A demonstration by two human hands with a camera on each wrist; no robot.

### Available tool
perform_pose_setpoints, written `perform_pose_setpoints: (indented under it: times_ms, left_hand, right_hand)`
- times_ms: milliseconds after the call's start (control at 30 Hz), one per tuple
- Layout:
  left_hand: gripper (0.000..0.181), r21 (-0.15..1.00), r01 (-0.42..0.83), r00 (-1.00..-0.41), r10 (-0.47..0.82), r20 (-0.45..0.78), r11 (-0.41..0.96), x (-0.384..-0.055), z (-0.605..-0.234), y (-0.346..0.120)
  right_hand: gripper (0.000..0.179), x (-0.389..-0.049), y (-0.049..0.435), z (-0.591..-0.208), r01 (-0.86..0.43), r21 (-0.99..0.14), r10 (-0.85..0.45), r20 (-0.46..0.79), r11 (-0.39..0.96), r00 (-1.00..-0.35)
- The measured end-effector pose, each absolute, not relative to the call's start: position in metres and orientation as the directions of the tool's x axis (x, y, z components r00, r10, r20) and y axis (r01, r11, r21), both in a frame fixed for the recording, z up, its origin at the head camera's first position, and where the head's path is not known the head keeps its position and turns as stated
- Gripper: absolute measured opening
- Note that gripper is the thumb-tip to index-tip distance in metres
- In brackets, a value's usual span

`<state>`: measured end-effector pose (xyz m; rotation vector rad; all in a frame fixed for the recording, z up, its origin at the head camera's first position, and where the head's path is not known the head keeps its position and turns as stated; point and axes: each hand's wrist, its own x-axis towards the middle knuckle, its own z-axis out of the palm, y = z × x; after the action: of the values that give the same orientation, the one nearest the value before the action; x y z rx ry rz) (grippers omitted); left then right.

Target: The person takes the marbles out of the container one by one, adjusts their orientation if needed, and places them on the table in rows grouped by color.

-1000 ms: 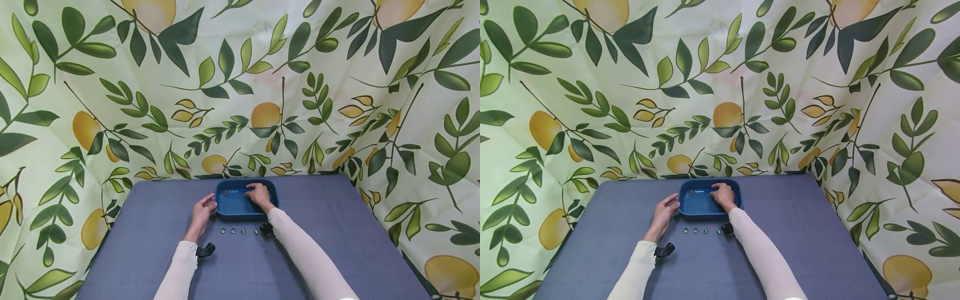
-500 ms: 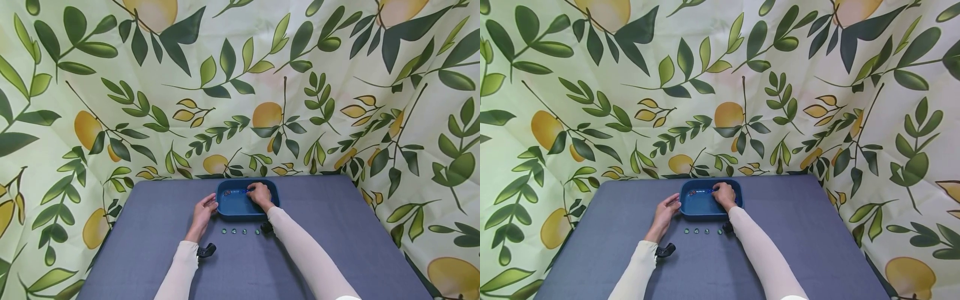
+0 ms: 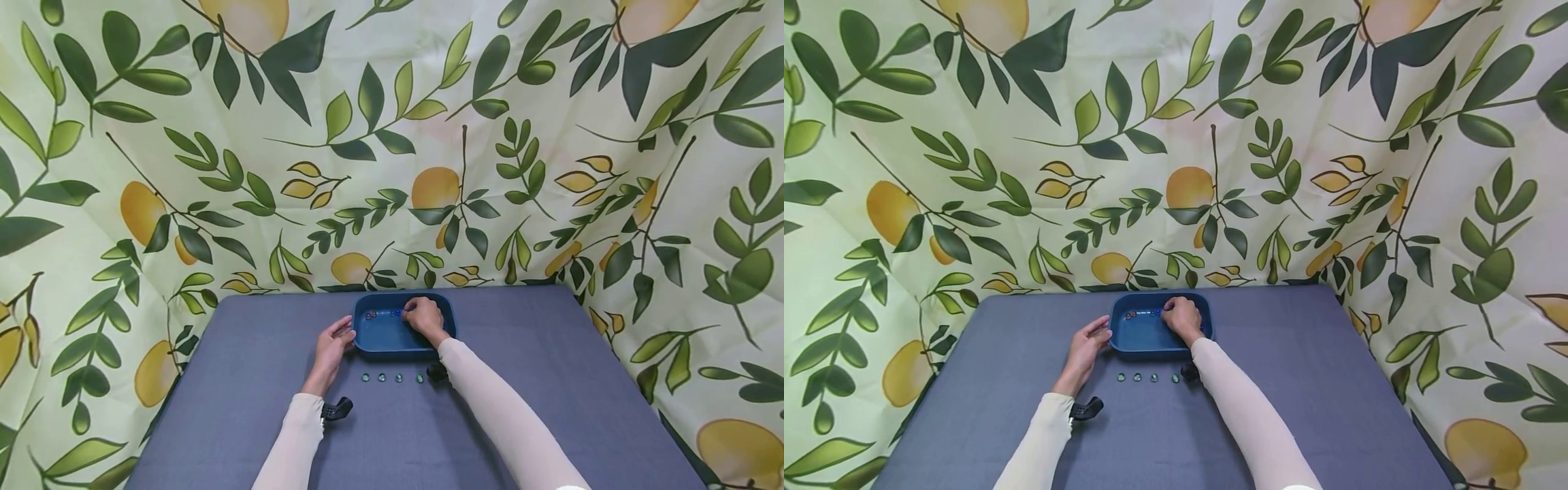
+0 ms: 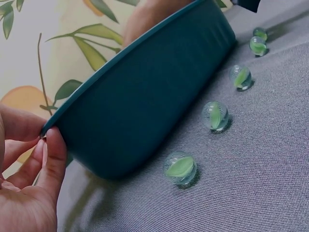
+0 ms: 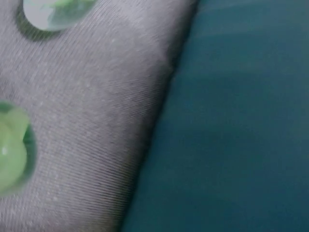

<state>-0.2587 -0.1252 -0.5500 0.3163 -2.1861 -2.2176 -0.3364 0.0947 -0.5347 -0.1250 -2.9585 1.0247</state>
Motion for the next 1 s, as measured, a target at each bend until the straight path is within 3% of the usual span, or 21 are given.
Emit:
perform_pose_setpoints:
  times_ms: [1000]
  left_hand:
    - [0.041, 0.993, -0.112, -0.981, -0.154, -0.118, -0.046, -0.258, -0.551, -0.126]
  right_hand:
    - [0.017, -0.277, 0.109, -0.480, -0.209, -0.794, -0.031, 0.234, 0.571, -0.972]
